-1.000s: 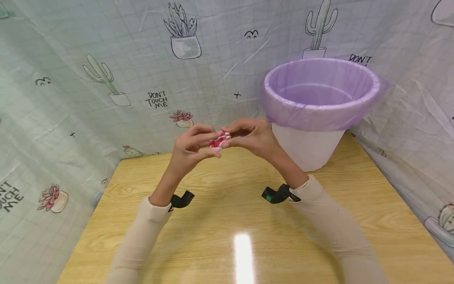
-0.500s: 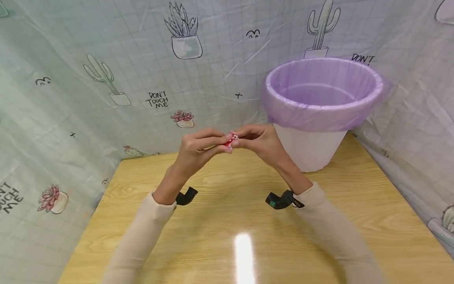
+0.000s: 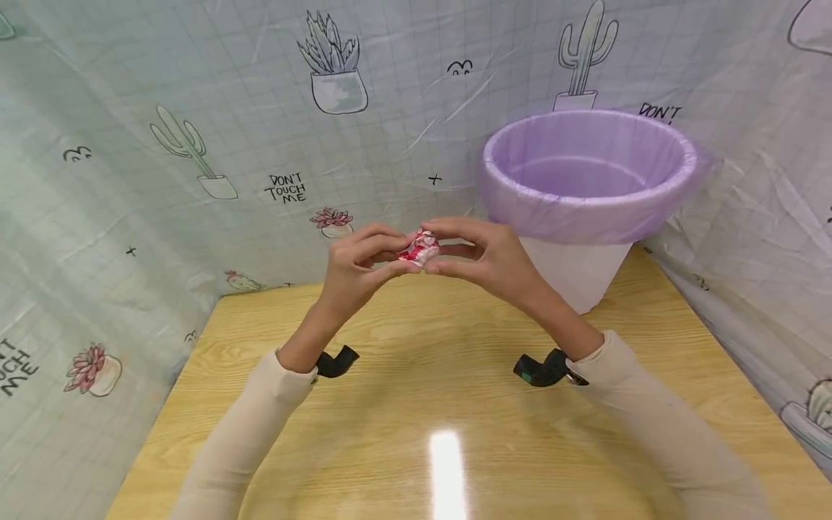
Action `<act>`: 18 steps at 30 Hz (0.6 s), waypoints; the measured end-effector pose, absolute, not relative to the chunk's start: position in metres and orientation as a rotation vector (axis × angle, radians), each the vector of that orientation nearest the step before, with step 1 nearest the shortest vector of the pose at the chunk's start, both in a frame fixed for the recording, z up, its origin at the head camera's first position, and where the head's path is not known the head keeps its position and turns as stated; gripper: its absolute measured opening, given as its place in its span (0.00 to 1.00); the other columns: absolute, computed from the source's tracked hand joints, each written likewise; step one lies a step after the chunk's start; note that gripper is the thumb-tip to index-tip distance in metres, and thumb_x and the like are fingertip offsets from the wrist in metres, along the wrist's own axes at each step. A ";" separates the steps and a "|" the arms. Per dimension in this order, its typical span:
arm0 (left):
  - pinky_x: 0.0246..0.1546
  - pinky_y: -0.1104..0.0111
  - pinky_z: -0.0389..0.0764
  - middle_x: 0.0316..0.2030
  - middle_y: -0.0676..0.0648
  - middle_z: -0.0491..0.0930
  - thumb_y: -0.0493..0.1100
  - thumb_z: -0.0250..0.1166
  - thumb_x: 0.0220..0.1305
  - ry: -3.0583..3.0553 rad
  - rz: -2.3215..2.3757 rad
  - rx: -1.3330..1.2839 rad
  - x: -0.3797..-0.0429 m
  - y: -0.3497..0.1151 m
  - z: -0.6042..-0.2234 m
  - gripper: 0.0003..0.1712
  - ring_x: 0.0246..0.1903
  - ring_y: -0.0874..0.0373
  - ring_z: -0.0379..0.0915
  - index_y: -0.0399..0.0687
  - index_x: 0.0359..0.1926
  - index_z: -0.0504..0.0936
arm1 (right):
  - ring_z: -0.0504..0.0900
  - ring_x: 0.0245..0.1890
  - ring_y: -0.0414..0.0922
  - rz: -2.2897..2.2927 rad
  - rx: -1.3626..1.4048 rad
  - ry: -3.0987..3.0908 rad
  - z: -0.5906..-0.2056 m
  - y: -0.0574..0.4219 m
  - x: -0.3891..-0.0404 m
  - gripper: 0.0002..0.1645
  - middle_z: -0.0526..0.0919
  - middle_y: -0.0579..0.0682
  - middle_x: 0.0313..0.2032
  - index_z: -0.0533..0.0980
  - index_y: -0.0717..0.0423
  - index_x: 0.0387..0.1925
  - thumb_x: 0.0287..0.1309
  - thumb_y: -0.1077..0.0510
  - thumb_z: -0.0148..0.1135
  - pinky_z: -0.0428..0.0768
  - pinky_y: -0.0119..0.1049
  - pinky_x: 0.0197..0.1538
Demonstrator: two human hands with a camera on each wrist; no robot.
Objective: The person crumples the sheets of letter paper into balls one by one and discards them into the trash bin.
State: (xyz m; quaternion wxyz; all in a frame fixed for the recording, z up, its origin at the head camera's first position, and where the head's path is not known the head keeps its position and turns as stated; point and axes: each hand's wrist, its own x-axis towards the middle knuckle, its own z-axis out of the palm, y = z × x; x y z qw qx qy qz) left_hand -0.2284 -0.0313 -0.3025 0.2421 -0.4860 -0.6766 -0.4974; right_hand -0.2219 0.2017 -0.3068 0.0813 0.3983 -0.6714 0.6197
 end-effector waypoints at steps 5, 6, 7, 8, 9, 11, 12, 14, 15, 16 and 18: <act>0.39 0.66 0.88 0.39 0.36 0.85 0.22 0.76 0.47 -1.845 -1.323 -1.321 -0.227 -0.026 -0.299 0.18 0.37 0.49 0.85 0.27 0.42 0.87 | 0.87 0.50 0.46 1.722 1.210 -1.931 -0.302 0.207 -0.221 0.27 0.85 0.61 0.52 0.81 0.70 0.54 0.49 0.82 0.68 0.85 0.39 0.50; 0.40 0.66 0.88 0.39 0.36 0.85 0.22 0.76 0.48 -1.850 -1.314 -1.321 -0.227 -0.024 -0.298 0.17 0.37 0.49 0.85 0.27 0.42 0.87 | 0.87 0.49 0.45 1.687 1.196 -1.939 -0.300 0.208 -0.221 0.27 0.86 0.61 0.50 0.82 0.70 0.52 0.48 0.82 0.69 0.85 0.38 0.49; 0.40 0.67 0.87 0.39 0.36 0.85 0.23 0.76 0.49 -1.856 -1.297 -1.317 -0.227 -0.023 -0.297 0.16 0.38 0.49 0.85 0.27 0.42 0.88 | 0.87 0.48 0.44 1.653 1.184 -1.946 -0.299 0.209 -0.221 0.26 0.86 0.61 0.49 0.83 0.70 0.50 0.46 0.82 0.70 0.86 0.37 0.48; 0.40 0.67 0.87 0.39 0.36 0.85 0.24 0.75 0.50 -1.865 -1.283 -1.310 -0.227 -0.021 -0.296 0.15 0.38 0.49 0.85 0.28 0.42 0.88 | 0.87 0.48 0.43 1.622 1.172 -1.953 -0.297 0.211 -0.221 0.25 0.87 0.61 0.48 0.84 0.69 0.48 0.45 0.82 0.71 0.86 0.36 0.48; 0.40 0.68 0.87 0.38 0.37 0.85 0.24 0.75 0.51 -1.874 -1.271 -1.304 -0.228 -0.019 -0.295 0.14 0.37 0.50 0.85 0.28 0.42 0.88 | 0.87 0.47 0.41 1.583 1.157 -1.963 -0.294 0.212 -0.220 0.24 0.87 0.61 0.46 0.85 0.69 0.46 0.44 0.82 0.72 0.86 0.34 0.47; 0.38 0.69 0.86 0.38 0.38 0.86 0.26 0.75 0.53 -1.894 -1.266 -1.294 -0.229 -0.016 -0.291 0.13 0.35 0.52 0.85 0.29 0.41 0.88 | 0.87 0.45 0.38 1.512 1.132 -1.981 -0.289 0.215 -0.221 0.22 0.88 0.59 0.44 0.86 0.67 0.44 0.43 0.80 0.74 0.85 0.31 0.46; 0.37 0.70 0.86 0.37 0.38 0.86 0.26 0.75 0.53 -1.903 -1.272 -1.288 -0.229 -0.015 -0.289 0.12 0.34 0.53 0.85 0.29 0.41 0.89 | 0.87 0.44 0.38 1.492 1.131 -1.982 -0.286 0.216 -0.221 0.21 0.89 0.59 0.43 0.86 0.67 0.43 0.42 0.80 0.74 0.85 0.31 0.45; 0.37 0.68 0.86 0.37 0.38 0.86 0.26 0.74 0.54 -1.916 -1.338 -1.289 -0.231 -0.011 -0.286 0.12 0.34 0.53 0.85 0.28 0.41 0.89 | 0.88 0.42 0.36 1.441 1.131 -1.976 -0.281 0.219 -0.222 0.21 0.89 0.59 0.40 0.87 0.67 0.41 0.40 0.80 0.75 0.85 0.29 0.43; 0.37 0.67 0.87 0.37 0.37 0.86 0.25 0.74 0.54 -1.922 -1.387 -1.289 -0.233 -0.010 -0.284 0.12 0.34 0.52 0.85 0.28 0.41 0.88 | 0.88 0.40 0.36 1.421 1.136 -1.973 -0.278 0.221 -0.223 0.21 0.89 0.59 0.40 0.87 0.67 0.40 0.40 0.80 0.76 0.85 0.29 0.42; 0.38 0.65 0.87 0.36 0.37 0.86 0.25 0.74 0.54 -1.930 -1.436 -1.283 -0.234 -0.008 -0.282 0.12 0.35 0.52 0.85 0.28 0.41 0.88 | 0.88 0.40 0.35 1.408 1.140 -1.971 -0.275 0.223 -0.224 0.21 0.89 0.59 0.39 0.87 0.67 0.40 0.39 0.80 0.76 0.85 0.29 0.42; 0.39 0.62 0.88 0.36 0.37 0.86 0.26 0.74 0.54 -1.956 -1.532 -1.263 -0.236 -0.004 -0.279 0.12 0.36 0.53 0.85 0.28 0.42 0.88 | 0.88 0.40 0.35 1.384 1.144 -1.972 -0.271 0.226 -0.226 0.21 0.89 0.59 0.39 0.87 0.67 0.39 0.37 0.80 0.77 0.85 0.29 0.41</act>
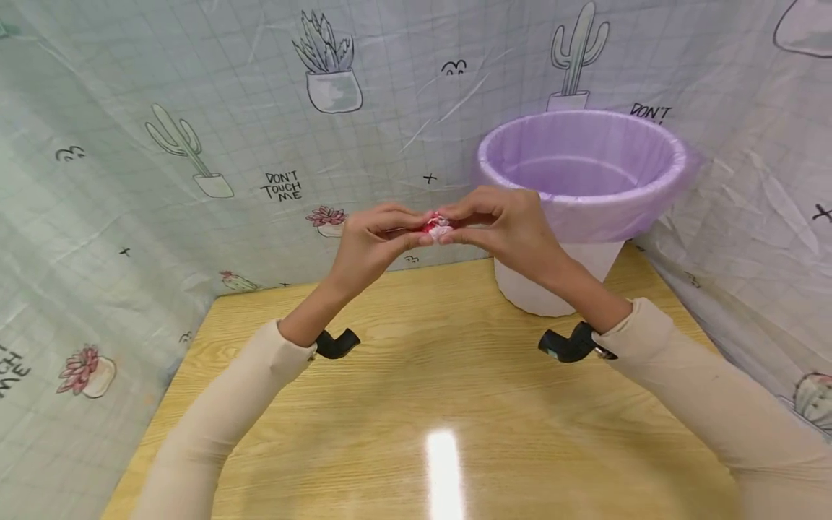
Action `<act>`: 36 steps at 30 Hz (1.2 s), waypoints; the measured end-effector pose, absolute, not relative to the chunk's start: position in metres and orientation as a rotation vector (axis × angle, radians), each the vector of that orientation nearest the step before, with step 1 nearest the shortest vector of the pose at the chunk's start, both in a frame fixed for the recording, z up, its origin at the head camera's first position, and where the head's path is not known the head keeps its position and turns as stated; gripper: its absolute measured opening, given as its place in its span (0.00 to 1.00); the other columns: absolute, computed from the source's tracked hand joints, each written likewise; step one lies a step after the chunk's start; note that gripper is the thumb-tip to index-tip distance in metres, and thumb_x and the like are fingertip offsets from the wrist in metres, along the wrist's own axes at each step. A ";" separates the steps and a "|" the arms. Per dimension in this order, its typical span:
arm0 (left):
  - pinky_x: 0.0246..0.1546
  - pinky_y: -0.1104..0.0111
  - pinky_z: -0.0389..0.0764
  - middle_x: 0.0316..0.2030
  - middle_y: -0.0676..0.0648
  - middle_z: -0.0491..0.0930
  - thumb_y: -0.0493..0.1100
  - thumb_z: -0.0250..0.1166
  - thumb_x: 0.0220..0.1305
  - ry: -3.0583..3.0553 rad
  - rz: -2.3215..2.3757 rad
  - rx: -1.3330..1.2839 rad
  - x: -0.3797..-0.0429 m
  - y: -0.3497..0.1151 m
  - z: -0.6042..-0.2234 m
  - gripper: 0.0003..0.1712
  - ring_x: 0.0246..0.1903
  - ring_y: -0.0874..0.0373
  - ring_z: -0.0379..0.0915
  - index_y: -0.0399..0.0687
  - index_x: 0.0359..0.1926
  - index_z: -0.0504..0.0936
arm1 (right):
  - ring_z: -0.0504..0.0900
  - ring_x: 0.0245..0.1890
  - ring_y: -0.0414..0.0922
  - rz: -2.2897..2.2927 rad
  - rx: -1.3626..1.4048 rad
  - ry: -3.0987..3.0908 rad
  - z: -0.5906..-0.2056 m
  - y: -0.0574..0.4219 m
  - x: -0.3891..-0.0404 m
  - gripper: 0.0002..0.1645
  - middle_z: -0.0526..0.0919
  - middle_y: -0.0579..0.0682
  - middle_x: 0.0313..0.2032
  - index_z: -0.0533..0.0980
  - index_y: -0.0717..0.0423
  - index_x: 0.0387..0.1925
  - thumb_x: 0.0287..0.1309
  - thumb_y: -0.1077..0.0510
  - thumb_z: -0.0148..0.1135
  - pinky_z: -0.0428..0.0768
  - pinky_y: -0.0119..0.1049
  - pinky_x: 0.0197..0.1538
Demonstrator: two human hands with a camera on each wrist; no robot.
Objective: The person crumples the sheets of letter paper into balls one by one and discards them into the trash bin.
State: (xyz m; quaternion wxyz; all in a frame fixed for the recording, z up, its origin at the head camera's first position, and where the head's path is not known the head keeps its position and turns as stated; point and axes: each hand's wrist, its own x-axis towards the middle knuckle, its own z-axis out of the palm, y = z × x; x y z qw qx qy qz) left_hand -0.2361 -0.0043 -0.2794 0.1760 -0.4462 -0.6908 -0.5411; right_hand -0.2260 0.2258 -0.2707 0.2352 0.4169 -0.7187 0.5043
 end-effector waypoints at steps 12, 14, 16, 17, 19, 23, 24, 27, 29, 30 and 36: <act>0.47 0.63 0.86 0.47 0.41 0.87 0.32 0.74 0.59 -2.221 -1.693 -1.195 -0.251 0.013 -0.258 0.18 0.43 0.58 0.86 0.34 0.52 0.86 | 0.86 0.38 0.30 1.234 1.017 -2.132 -0.250 0.248 -0.227 0.19 0.90 0.54 0.37 0.87 0.63 0.38 0.39 0.74 0.80 0.84 0.26 0.41; 0.47 0.64 0.86 0.47 0.42 0.87 0.33 0.74 0.60 -2.240 -1.715 -1.190 -0.253 0.017 -0.256 0.19 0.43 0.58 0.85 0.36 0.52 0.86 | 0.86 0.38 0.31 1.239 1.000 -2.164 -0.247 0.252 -0.226 0.19 0.89 0.54 0.38 0.87 0.64 0.39 0.41 0.74 0.80 0.85 0.27 0.42; 0.47 0.64 0.86 0.47 0.42 0.87 0.34 0.75 0.59 -2.246 -1.750 -1.180 -0.256 0.022 -0.253 0.19 0.43 0.57 0.86 0.36 0.52 0.86 | 0.87 0.40 0.32 1.263 0.987 -2.204 -0.245 0.255 -0.226 0.19 0.88 0.55 0.41 0.86 0.65 0.42 0.44 0.75 0.78 0.85 0.28 0.43; 0.47 0.64 0.86 0.47 0.41 0.87 0.33 0.75 0.59 -2.244 -1.763 -1.172 -0.258 0.024 -0.252 0.19 0.43 0.57 0.86 0.35 0.52 0.86 | 0.87 0.41 0.32 1.266 0.981 -2.228 -0.243 0.257 -0.225 0.19 0.88 0.55 0.42 0.85 0.65 0.44 0.46 0.74 0.77 0.85 0.28 0.44; 0.47 0.64 0.86 0.46 0.40 0.87 0.33 0.75 0.58 -2.239 -1.786 -1.161 -0.261 0.029 -0.250 0.18 0.42 0.56 0.86 0.34 0.51 0.87 | 0.87 0.43 0.32 1.237 0.959 -2.281 -0.240 0.263 -0.224 0.21 0.88 0.54 0.46 0.85 0.62 0.48 0.50 0.72 0.75 0.84 0.27 0.46; 0.46 0.65 0.86 0.45 0.39 0.87 0.31 0.75 0.57 -2.232 -1.778 -1.160 -0.268 0.037 -0.244 0.18 0.40 0.56 0.86 0.33 0.50 0.87 | 0.84 0.43 0.24 1.010 0.873 -2.386 -0.232 0.282 -0.220 0.22 0.88 0.50 0.50 0.85 0.53 0.55 0.57 0.65 0.74 0.80 0.18 0.46; 0.46 0.65 0.86 0.45 0.39 0.87 0.31 0.76 0.57 -2.231 -1.772 -1.162 -0.269 0.039 -0.241 0.18 0.40 0.57 0.85 0.33 0.50 0.87 | 0.81 0.42 0.20 0.919 0.847 -2.399 -0.230 0.290 -0.218 0.22 0.88 0.49 0.50 0.85 0.51 0.55 0.58 0.64 0.74 0.78 0.16 0.44; 0.46 0.66 0.86 0.46 0.39 0.87 0.30 0.76 0.55 -2.229 -1.754 -1.166 -0.273 0.044 -0.233 0.19 0.40 0.57 0.85 0.32 0.49 0.87 | 0.81 0.38 0.23 0.657 0.755 -2.386 -0.226 0.317 -0.216 0.18 0.89 0.52 0.47 0.86 0.52 0.52 0.58 0.63 0.74 0.71 0.13 0.38; 0.46 0.66 0.86 0.46 0.39 0.87 0.30 0.77 0.54 -2.229 -1.747 -1.162 -0.275 0.046 -0.227 0.19 0.40 0.57 0.86 0.32 0.49 0.87 | 0.84 0.37 0.33 0.525 0.665 -2.383 -0.224 0.337 -0.214 0.15 0.89 0.55 0.44 0.86 0.55 0.49 0.60 0.64 0.71 0.67 0.18 0.36; 0.46 0.66 0.86 0.46 0.39 0.87 0.30 0.77 0.54 -2.231 -1.736 -1.161 -0.276 0.047 -0.224 0.20 0.40 0.56 0.86 0.32 0.49 0.87 | 0.83 0.36 0.38 0.483 0.612 -2.381 -0.224 0.347 -0.213 0.13 0.89 0.57 0.43 0.86 0.56 0.48 0.62 0.64 0.69 0.66 0.21 0.35; 0.45 0.68 0.85 0.45 0.43 0.88 0.35 0.78 0.55 -2.286 -1.669 -1.115 -0.280 0.049 -0.210 0.20 0.39 0.58 0.86 0.37 0.50 0.88 | 0.77 0.42 0.63 0.450 0.238 -2.550 -0.227 0.399 -0.207 0.23 0.82 0.72 0.47 0.81 0.70 0.51 0.73 0.53 0.52 0.71 0.48 0.44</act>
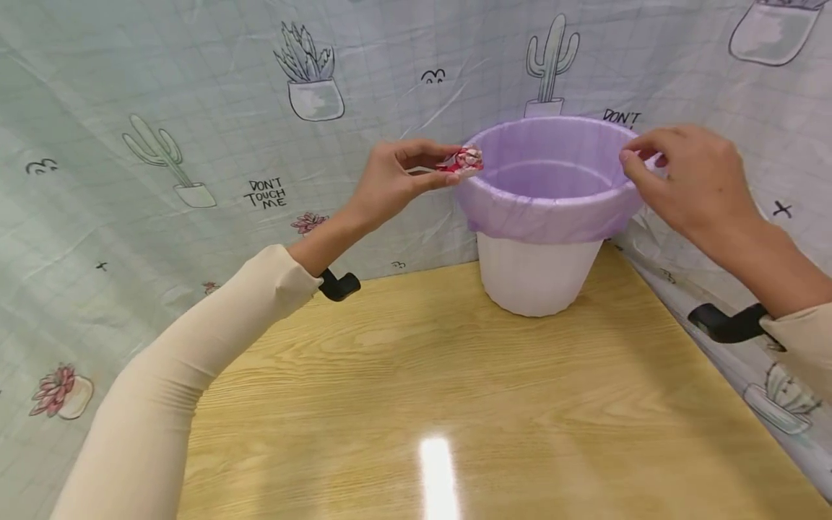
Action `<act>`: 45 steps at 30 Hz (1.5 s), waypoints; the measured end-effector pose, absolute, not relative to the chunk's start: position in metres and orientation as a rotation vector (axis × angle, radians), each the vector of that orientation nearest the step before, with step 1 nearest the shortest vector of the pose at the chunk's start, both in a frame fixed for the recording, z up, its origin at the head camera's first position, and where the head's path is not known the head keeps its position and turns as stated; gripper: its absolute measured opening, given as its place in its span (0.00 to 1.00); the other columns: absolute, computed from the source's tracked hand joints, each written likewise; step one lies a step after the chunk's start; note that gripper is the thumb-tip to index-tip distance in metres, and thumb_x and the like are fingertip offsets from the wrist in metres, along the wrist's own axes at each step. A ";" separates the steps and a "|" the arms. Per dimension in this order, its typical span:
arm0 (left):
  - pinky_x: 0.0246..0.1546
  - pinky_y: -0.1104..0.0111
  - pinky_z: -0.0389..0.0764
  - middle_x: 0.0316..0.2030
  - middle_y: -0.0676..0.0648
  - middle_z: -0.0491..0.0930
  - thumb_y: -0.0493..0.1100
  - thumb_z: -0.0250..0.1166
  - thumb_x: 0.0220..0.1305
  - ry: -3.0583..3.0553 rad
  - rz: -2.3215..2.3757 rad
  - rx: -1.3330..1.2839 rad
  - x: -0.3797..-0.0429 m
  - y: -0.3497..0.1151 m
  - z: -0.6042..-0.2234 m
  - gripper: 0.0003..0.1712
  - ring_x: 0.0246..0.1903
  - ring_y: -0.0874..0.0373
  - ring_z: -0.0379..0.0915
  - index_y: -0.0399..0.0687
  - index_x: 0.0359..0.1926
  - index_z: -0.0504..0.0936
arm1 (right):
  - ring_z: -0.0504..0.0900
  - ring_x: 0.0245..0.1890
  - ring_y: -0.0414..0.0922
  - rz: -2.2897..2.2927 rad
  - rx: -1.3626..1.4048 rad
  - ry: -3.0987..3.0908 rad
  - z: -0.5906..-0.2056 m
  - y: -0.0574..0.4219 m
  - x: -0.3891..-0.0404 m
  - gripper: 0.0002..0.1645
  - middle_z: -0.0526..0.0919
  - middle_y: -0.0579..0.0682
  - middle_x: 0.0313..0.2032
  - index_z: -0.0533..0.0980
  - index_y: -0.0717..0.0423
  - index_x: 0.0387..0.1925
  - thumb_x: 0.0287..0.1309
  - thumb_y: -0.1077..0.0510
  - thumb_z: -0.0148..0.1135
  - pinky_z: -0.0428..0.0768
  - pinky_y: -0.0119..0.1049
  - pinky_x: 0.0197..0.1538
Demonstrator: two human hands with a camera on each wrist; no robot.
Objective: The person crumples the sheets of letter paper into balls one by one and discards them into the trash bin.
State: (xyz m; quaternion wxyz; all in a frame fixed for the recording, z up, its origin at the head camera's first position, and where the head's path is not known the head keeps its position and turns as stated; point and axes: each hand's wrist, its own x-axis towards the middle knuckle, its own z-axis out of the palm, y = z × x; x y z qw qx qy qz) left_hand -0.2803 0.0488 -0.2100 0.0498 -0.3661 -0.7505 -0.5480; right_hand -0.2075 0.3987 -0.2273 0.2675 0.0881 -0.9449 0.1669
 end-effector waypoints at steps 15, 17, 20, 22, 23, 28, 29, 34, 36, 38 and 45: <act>0.47 0.72 0.83 0.46 0.48 0.88 0.37 0.78 0.56 -2.387 -1.601 -1.086 -0.280 0.067 -0.182 0.22 0.42 0.63 0.85 0.43 0.53 0.87 | 0.76 0.24 0.17 1.119 -0.089 -2.594 -0.261 0.424 -0.208 0.12 0.72 0.31 0.38 0.68 0.40 0.50 0.72 0.44 0.57 0.74 0.15 0.25; 0.47 0.73 0.82 0.46 0.49 0.88 0.37 0.78 0.57 -2.388 -1.589 -1.094 -0.280 0.070 -0.177 0.22 0.42 0.64 0.85 0.43 0.54 0.87 | 0.78 0.25 0.19 1.206 -0.071 -2.543 -0.267 0.421 -0.209 0.09 0.71 0.34 0.39 0.64 0.34 0.49 0.73 0.47 0.54 0.76 0.15 0.27; 0.47 0.72 0.82 0.45 0.49 0.88 0.36 0.78 0.57 -2.368 -1.606 -1.121 -0.279 0.074 -0.171 0.23 0.42 0.63 0.85 0.42 0.54 0.87 | 0.79 0.28 0.22 1.312 -0.044 -2.467 -0.274 0.416 -0.211 0.08 0.70 0.38 0.41 0.62 0.33 0.50 0.74 0.49 0.49 0.78 0.15 0.28; 0.47 0.72 0.83 0.46 0.49 0.88 0.35 0.78 0.57 -2.351 -1.621 -1.141 -0.278 0.076 -0.168 0.23 0.42 0.63 0.85 0.41 0.54 0.86 | 0.80 0.29 0.23 1.359 -0.039 -2.418 -0.278 0.412 -0.213 0.08 0.70 0.40 0.41 0.62 0.34 0.51 0.75 0.50 0.47 0.79 0.15 0.30; 0.47 0.72 0.83 0.46 0.48 0.88 0.35 0.77 0.56 -2.341 -1.629 -1.154 -0.278 0.078 -0.168 0.23 0.42 0.63 0.85 0.40 0.54 0.86 | 0.80 0.30 0.25 1.387 -0.040 -2.394 -0.280 0.411 -0.214 0.08 0.70 0.40 0.41 0.62 0.35 0.51 0.75 0.50 0.47 0.79 0.16 0.31; 0.46 0.72 0.84 0.47 0.47 0.88 0.34 0.77 0.57 -2.327 -1.647 -1.182 -0.278 0.086 -0.167 0.23 0.42 0.63 0.85 0.39 0.55 0.86 | 0.82 0.30 0.30 1.603 -0.062 -2.234 -0.288 0.406 -0.216 0.09 0.72 0.44 0.40 0.63 0.39 0.52 0.75 0.53 0.49 0.82 0.20 0.31; 0.46 0.72 0.83 0.47 0.47 0.88 0.34 0.77 0.57 -2.332 -1.642 -1.178 -0.279 0.087 -0.168 0.23 0.42 0.63 0.85 0.39 0.55 0.86 | 0.83 0.30 0.31 1.683 -0.059 -2.174 -0.290 0.405 -0.215 0.09 0.73 0.45 0.40 0.63 0.40 0.52 0.75 0.54 0.50 0.83 0.21 0.31; 0.46 0.73 0.83 0.46 0.48 0.88 0.35 0.78 0.56 -2.333 -1.621 -1.159 -0.283 0.093 -0.167 0.23 0.41 0.64 0.85 0.40 0.55 0.86 | 0.85 0.31 0.38 2.067 -0.060 -1.822 -0.294 0.399 -0.212 0.16 0.74 0.50 0.45 0.61 0.46 0.56 0.74 0.55 0.55 0.85 0.26 0.32; 0.46 0.73 0.83 0.46 0.48 0.88 0.35 0.77 0.57 -2.316 -1.631 -1.160 -0.282 0.093 -0.164 0.23 0.41 0.63 0.85 0.39 0.54 0.86 | 0.85 0.33 0.40 2.131 -0.080 -1.754 -0.295 0.397 -0.211 0.20 0.74 0.50 0.49 0.59 0.46 0.60 0.74 0.54 0.56 0.86 0.27 0.33; 0.46 0.73 0.83 0.45 0.47 0.88 0.34 0.77 0.57 -2.298 -1.650 -1.159 -0.280 0.094 -0.160 0.22 0.40 0.63 0.85 0.38 0.54 0.86 | 0.84 0.35 0.41 2.164 -0.096 -1.720 -0.296 0.397 -0.209 0.23 0.75 0.50 0.52 0.58 0.44 0.63 0.75 0.53 0.56 0.86 0.28 0.34; 0.46 0.72 0.84 0.44 0.46 0.88 0.34 0.75 0.59 -2.260 -1.706 -1.140 -0.283 0.093 -0.157 0.22 0.38 0.59 0.85 0.38 0.55 0.85 | 0.83 0.38 0.43 2.139 -0.120 -1.740 -0.300 0.397 -0.204 0.30 0.74 0.47 0.54 0.57 0.40 0.69 0.73 0.48 0.57 0.86 0.30 0.31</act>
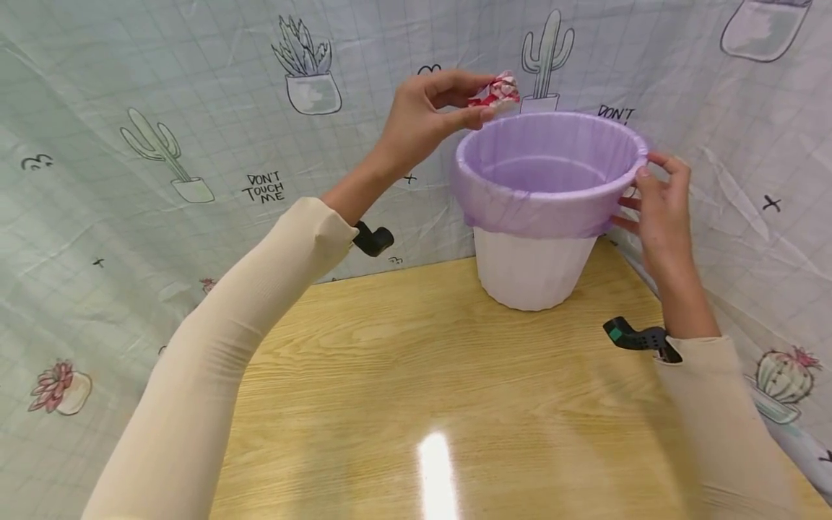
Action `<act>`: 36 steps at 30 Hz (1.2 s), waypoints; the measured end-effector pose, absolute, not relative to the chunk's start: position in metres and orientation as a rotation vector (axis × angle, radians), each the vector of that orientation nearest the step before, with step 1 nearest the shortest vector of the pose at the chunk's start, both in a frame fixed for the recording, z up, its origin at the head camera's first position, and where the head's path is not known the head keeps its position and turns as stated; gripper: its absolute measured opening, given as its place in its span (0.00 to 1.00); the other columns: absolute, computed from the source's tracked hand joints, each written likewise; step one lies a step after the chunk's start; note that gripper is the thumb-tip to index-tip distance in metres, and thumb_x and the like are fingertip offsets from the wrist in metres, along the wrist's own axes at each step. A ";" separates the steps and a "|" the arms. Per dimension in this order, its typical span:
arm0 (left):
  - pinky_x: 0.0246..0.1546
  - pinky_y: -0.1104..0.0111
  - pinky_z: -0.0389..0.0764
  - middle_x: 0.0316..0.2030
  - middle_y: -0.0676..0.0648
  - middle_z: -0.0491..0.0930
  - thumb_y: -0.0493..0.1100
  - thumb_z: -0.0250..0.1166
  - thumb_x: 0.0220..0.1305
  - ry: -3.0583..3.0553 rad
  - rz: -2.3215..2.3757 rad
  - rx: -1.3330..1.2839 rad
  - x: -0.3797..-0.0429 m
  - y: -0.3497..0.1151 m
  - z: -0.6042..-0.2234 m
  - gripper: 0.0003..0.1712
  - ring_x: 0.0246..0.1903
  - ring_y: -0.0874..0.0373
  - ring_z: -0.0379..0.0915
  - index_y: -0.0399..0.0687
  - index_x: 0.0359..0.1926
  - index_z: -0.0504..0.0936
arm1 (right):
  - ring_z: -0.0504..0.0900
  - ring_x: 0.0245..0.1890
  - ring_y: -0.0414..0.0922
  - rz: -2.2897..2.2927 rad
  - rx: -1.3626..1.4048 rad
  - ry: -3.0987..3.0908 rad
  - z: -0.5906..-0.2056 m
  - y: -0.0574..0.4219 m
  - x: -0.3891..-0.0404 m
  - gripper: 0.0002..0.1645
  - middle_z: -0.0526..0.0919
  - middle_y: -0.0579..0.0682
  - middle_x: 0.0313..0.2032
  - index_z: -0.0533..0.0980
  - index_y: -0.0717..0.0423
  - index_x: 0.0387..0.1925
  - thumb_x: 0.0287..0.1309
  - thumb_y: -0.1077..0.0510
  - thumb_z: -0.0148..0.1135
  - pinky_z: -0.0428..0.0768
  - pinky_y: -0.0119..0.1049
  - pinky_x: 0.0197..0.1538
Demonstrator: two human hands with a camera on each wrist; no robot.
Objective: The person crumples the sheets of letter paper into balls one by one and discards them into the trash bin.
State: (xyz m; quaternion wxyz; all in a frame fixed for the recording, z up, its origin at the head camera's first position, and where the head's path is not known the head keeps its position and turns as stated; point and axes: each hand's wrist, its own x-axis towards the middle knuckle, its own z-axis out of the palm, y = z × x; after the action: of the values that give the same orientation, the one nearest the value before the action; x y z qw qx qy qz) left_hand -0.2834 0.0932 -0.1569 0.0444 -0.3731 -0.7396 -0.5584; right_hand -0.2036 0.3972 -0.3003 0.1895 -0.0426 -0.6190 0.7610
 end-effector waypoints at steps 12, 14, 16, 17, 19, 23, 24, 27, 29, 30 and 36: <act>0.45 0.73 0.84 0.46 0.46 0.87 0.37 0.76 0.59 -2.292 -1.569 -1.085 -0.312 0.088 -0.158 0.22 0.38 0.60 0.85 0.39 0.55 0.86 | 0.83 0.38 0.42 2.086 -0.044 -1.767 -0.301 0.391 -0.204 0.31 0.70 0.49 0.53 0.55 0.42 0.69 0.73 0.52 0.58 0.86 0.30 0.29; 0.44 0.73 0.84 0.45 0.45 0.88 0.36 0.76 0.59 -2.320 -1.555 -1.083 -0.317 0.088 -0.156 0.22 0.37 0.59 0.84 0.39 0.54 0.86 | 0.82 0.38 0.42 2.065 -0.048 -1.798 -0.301 0.391 -0.203 0.32 0.70 0.48 0.53 0.54 0.43 0.70 0.73 0.52 0.58 0.86 0.29 0.29; 0.43 0.72 0.84 0.44 0.45 0.88 0.36 0.76 0.59 -2.356 -1.553 -1.084 -0.322 0.088 -0.153 0.21 0.36 0.56 0.84 0.39 0.54 0.86 | 0.82 0.39 0.42 2.060 -0.053 -1.814 -0.302 0.391 -0.203 0.32 0.70 0.48 0.53 0.54 0.43 0.70 0.74 0.52 0.58 0.86 0.29 0.29; 0.43 0.72 0.84 0.44 0.45 0.88 0.36 0.76 0.59 -2.376 -1.553 -1.084 -0.324 0.089 -0.152 0.21 0.36 0.56 0.84 0.39 0.54 0.86 | 0.82 0.39 0.42 2.061 -0.054 -1.817 -0.302 0.390 -0.204 0.32 0.70 0.48 0.53 0.53 0.43 0.70 0.74 0.51 0.58 0.86 0.29 0.29; 0.43 0.72 0.84 0.43 0.46 0.88 0.36 0.76 0.59 -2.427 -1.541 -1.079 -0.330 0.090 -0.149 0.20 0.37 0.55 0.84 0.40 0.54 0.87 | 0.82 0.39 0.41 2.062 -0.057 -1.819 -0.301 0.390 -0.204 0.33 0.70 0.48 0.53 0.53 0.43 0.70 0.73 0.52 0.58 0.86 0.29 0.30; 0.44 0.72 0.83 0.44 0.48 0.88 0.39 0.76 0.60 -2.528 -1.438 -1.102 -0.342 0.097 -0.143 0.20 0.37 0.56 0.82 0.45 0.54 0.87 | 0.82 0.39 0.41 2.046 -0.086 -1.834 -0.298 0.390 -0.205 0.33 0.70 0.47 0.54 0.53 0.42 0.70 0.73 0.50 0.58 0.85 0.29 0.28; 0.45 0.72 0.83 0.44 0.49 0.87 0.40 0.76 0.60 -2.560 -1.408 -1.105 -0.345 0.100 -0.142 0.20 0.38 0.57 0.82 0.46 0.54 0.87 | 0.82 0.39 0.41 2.041 -0.092 -1.838 -0.297 0.390 -0.205 0.33 0.70 0.46 0.54 0.53 0.41 0.70 0.73 0.49 0.58 0.85 0.30 0.28; 0.45 0.72 0.82 0.45 0.49 0.87 0.42 0.77 0.60 -2.653 -1.331 -1.120 -0.352 0.108 -0.138 0.20 0.40 0.58 0.81 0.47 0.54 0.87 | 0.82 0.39 0.40 2.022 -0.124 -1.858 -0.295 0.391 -0.204 0.32 0.70 0.45 0.54 0.53 0.40 0.70 0.73 0.48 0.57 0.85 0.30 0.27; 0.45 0.72 0.82 0.46 0.50 0.87 0.43 0.77 0.59 -2.711 -1.275 -1.153 -0.355 0.112 -0.135 0.20 0.42 0.59 0.81 0.48 0.54 0.88 | 0.81 0.39 0.40 2.018 -0.143 -1.869 -0.294 0.390 -0.203 0.32 0.70 0.45 0.54 0.53 0.40 0.70 0.74 0.47 0.57 0.85 0.30 0.27; 0.46 0.72 0.82 0.46 0.50 0.86 0.43 0.77 0.59 -2.739 -1.245 -1.171 -0.356 0.115 -0.132 0.20 0.43 0.59 0.81 0.49 0.54 0.88 | 0.81 0.40 0.40 2.016 -0.155 -1.877 -0.294 0.390 -0.202 0.32 0.70 0.44 0.54 0.53 0.39 0.71 0.74 0.47 0.56 0.85 0.30 0.27; 0.49 0.71 0.82 0.47 0.49 0.87 0.43 0.78 0.58 -2.911 -1.115 -1.265 -0.359 0.124 -0.114 0.21 0.46 0.58 0.81 0.48 0.53 0.88 | 0.80 0.40 0.39 1.971 -0.202 -1.934 -0.292 0.389 -0.198 0.33 0.70 0.43 0.54 0.52 0.38 0.71 0.74 0.45 0.56 0.85 0.29 0.27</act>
State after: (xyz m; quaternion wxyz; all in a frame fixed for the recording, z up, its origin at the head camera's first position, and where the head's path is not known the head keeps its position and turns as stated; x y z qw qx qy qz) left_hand -0.3590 0.1242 -0.1136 -0.1109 -0.3738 -0.8599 -0.3294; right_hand -0.1979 0.3888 -0.2923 0.1853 -0.0717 -0.6863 0.6996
